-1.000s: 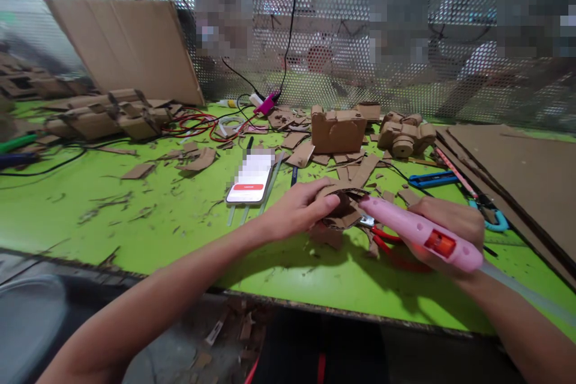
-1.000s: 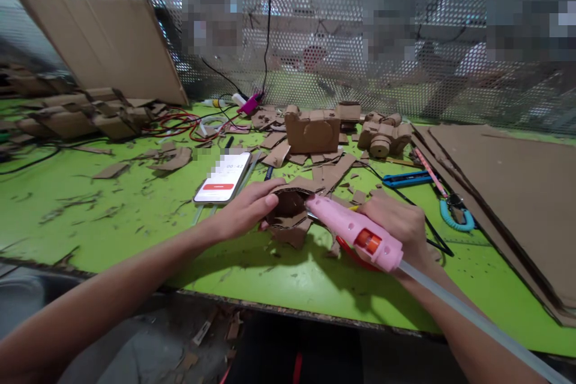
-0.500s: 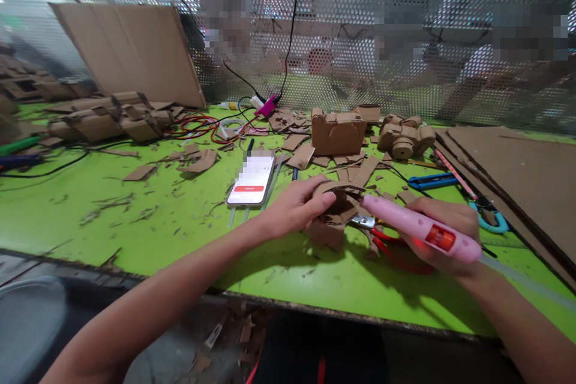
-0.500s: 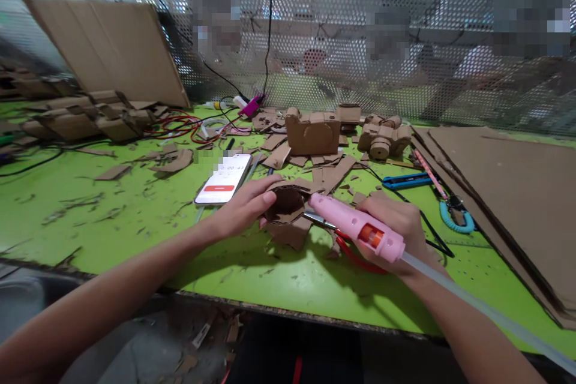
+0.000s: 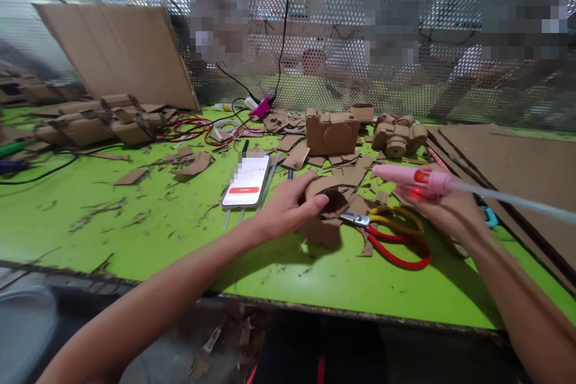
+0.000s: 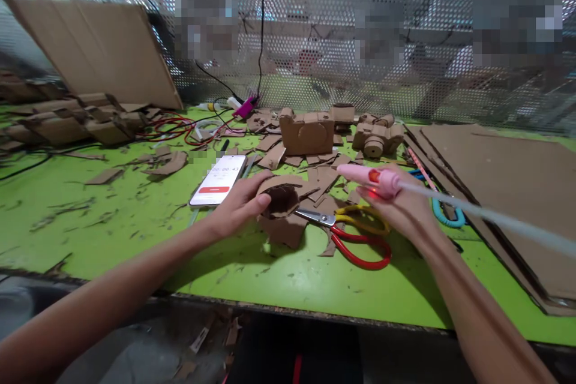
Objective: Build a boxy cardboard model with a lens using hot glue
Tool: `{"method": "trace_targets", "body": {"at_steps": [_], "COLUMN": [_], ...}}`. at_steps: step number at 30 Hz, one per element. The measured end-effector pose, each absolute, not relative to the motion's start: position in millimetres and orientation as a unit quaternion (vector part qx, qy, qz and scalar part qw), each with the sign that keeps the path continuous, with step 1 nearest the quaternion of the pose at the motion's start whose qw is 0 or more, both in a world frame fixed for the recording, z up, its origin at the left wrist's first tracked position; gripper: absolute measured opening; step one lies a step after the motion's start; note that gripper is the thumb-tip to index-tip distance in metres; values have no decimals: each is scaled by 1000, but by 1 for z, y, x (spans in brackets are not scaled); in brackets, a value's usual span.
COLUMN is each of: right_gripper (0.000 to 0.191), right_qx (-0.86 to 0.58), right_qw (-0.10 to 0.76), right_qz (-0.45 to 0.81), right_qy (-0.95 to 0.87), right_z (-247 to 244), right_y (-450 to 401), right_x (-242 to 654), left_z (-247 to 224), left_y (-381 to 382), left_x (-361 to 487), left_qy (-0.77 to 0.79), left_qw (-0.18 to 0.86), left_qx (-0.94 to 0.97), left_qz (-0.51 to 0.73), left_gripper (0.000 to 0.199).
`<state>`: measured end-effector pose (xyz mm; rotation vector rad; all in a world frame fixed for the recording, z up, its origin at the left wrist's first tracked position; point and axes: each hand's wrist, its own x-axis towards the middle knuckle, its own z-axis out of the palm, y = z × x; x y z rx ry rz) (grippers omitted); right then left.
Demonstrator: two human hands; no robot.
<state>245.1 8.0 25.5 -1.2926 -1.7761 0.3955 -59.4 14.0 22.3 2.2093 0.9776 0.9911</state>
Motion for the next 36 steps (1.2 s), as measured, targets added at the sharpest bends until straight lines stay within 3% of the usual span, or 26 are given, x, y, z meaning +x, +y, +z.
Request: {"method": "trace_targets", "body": {"at_steps": [5,11,24,31,36], "right_gripper": [28,35,40,40,51], "right_qx": [-577,-663,-634,-662,-654], "right_qw": [489,396,342,240,178], "right_qz": [255,240,279,195,53], "right_qy": [-602,-588,-636,-683,-733], "right_z": [22,10,1,12,19], "right_y": [34,51,62,60,53], "right_x": [261,275,289,288,293], "left_z": [18,17,13,11,3], "left_y": [15,15,16,16,19], "left_x": [-56,-56,-57,-56,-54], "left_qy": [378,386,390,406,361], "left_qw": [312,349,402,412,531], "left_qx": [786,770,748,740,681], "left_qz": [376,369,356,344,352], "left_gripper": [60,60,65,68,70]}}
